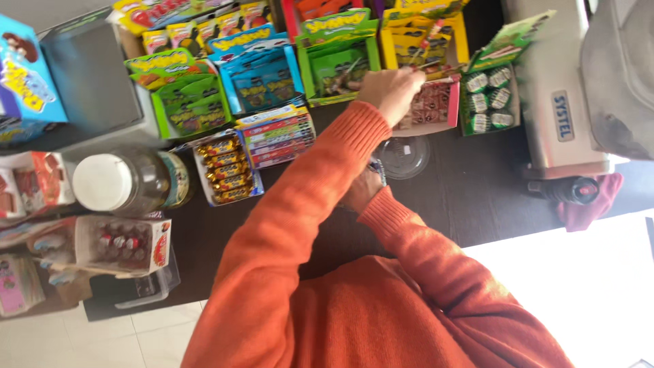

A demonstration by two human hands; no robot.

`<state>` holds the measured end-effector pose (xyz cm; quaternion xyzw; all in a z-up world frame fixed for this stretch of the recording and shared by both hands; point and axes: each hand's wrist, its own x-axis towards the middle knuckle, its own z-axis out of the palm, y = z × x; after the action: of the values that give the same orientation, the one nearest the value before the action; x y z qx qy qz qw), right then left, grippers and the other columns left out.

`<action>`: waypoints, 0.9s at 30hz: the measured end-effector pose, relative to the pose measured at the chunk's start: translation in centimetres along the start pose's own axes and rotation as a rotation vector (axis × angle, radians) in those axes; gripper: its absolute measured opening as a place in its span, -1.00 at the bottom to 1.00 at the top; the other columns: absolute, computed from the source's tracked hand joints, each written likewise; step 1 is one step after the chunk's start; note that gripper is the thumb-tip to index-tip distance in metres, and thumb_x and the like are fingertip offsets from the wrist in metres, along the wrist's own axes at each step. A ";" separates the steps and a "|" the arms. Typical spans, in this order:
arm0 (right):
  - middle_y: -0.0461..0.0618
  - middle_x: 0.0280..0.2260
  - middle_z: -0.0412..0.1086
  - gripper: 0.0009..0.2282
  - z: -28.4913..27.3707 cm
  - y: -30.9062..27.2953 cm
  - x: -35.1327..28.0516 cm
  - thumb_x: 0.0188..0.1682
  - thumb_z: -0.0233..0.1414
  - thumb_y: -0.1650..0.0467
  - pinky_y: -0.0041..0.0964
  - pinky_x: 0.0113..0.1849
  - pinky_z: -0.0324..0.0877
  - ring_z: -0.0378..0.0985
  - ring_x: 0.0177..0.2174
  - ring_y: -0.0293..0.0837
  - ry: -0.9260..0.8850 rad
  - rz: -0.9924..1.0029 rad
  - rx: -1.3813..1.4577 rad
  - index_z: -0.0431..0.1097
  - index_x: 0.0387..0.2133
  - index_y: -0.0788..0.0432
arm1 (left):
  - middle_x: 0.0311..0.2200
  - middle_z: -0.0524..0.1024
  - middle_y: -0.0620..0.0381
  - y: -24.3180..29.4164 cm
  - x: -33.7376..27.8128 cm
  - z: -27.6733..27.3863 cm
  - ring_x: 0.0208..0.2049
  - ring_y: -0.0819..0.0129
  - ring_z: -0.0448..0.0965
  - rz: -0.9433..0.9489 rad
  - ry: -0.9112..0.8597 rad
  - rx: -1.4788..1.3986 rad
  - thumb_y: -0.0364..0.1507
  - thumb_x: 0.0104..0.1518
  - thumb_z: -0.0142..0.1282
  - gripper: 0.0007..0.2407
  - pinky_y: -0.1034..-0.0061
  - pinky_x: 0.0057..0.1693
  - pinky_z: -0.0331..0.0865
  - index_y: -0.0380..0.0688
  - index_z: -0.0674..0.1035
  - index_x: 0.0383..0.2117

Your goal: The person organizes various types of candy and lollipops on a display shelf by hand, placing individual items into a plastic container.

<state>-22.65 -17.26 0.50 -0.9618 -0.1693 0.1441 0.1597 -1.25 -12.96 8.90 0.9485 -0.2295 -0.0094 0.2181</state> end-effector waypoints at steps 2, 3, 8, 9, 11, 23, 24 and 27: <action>0.38 0.14 0.49 -0.31 0.3 -0.1 0.3 -0.11 0.46 -0.04 0.55 -0.34 0.69 0.77 -0.14 0.54 0.002 0.005 -0.002 0.42 0.20 -0.01 | -0.22 0.83 0.32 -0.7 3.3 8.0 -0.04 -0.01 1.00 -0.143 -0.063 0.060 -0.31 0.52 0.25 -0.92 -0.23 0.12 0.81 0.34 0.76 -0.11; 0.38 0.14 0.49 -0.31 0.4 0.0 0.3 -0.11 0.46 -0.04 0.55 -0.34 0.69 0.77 -0.14 0.54 0.002 0.016 -0.001 0.42 0.20 -0.01 | -0.22 0.83 0.32 -0.2 3.8 8.4 -0.04 -0.01 1.00 -0.135 -0.068 0.055 -0.31 0.52 0.25 -0.92 -0.23 0.12 0.81 0.34 0.76 -0.11; 0.32 0.14 0.47 -0.27 1.5 0.0 1.2 -0.16 0.45 -0.11 0.54 -0.35 0.73 0.80 -0.14 0.49 -0.016 0.018 0.001 0.49 0.23 -0.10 | -0.20 0.91 0.16 -0.9 7.8 12.5 0.02 -0.16 1.00 -0.137 -0.266 0.020 -0.33 0.49 0.25 -0.87 -0.28 0.14 0.81 0.29 0.85 -0.13; 0.32 0.14 0.47 -0.27 1.7 0.3 1.0 -0.16 0.45 -0.11 0.54 -0.35 0.73 0.80 -0.14 0.49 -0.018 0.025 0.004 0.49 0.23 -0.10 | -0.20 0.91 0.16 -0.8 8.2 12.3 0.02 -0.16 1.00 -0.133 -0.272 0.018 -0.33 0.49 0.25 -0.87 -0.28 0.14 0.81 0.29 0.85 -0.13; 0.29 0.15 0.45 -0.24 2.1 0.6 0.8 -0.19 0.45 -0.15 0.54 -0.36 0.74 0.82 -0.14 0.46 -0.031 0.015 0.008 0.53 0.25 -0.14 | -0.15 0.90 0.03 -0.8 8.9 11.6 0.03 -0.22 0.99 -0.082 -0.269 0.036 -0.37 0.55 0.29 -0.88 -0.29 0.22 0.79 0.24 0.86 0.01; 0.17 0.16 0.41 -0.14 4.2 1.8 2.0 -0.30 0.45 -0.31 0.53 -0.38 0.81 0.90 -0.16 0.35 -0.089 -0.113 0.014 0.68 0.31 -0.32 | 0.49 0.70 -0.09 0.0 0.5 -3.3 0.54 -0.20 0.69 -0.195 -0.362 -0.199 -0.23 0.64 0.37 -0.59 -0.27 0.58 0.59 0.10 0.66 0.56; 0.17 0.16 0.41 -0.14 4.4 1.7 2.1 -0.30 0.45 -0.31 0.53 -0.38 0.81 0.90 -0.16 0.35 -0.090 -0.122 0.013 0.68 0.31 -0.32 | 0.49 0.70 -0.09 -1.0 -0.8 -3.2 0.54 -0.20 0.69 -0.202 -0.357 -0.197 -0.23 0.64 0.37 -0.59 -0.27 0.58 0.59 0.10 0.66 0.56; 0.14 0.14 0.44 -0.20 4.6 1.4 1.7 -0.16 0.36 -0.25 0.54 -0.34 0.78 0.90 -0.09 0.38 -0.118 -0.093 -0.047 0.49 0.37 -0.34 | 0.26 0.84 0.05 -3.4 -4.8 -2.3 0.38 -0.14 0.82 -0.209 -0.381 -0.174 -0.43 0.62 0.29 -0.76 -0.18 0.49 0.67 0.22 0.85 0.28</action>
<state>-22.21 -16.69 -4.54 -0.9462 -0.2262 0.1889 0.1334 -3.81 -7.15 9.17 0.9258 -0.1654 -0.2307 0.2496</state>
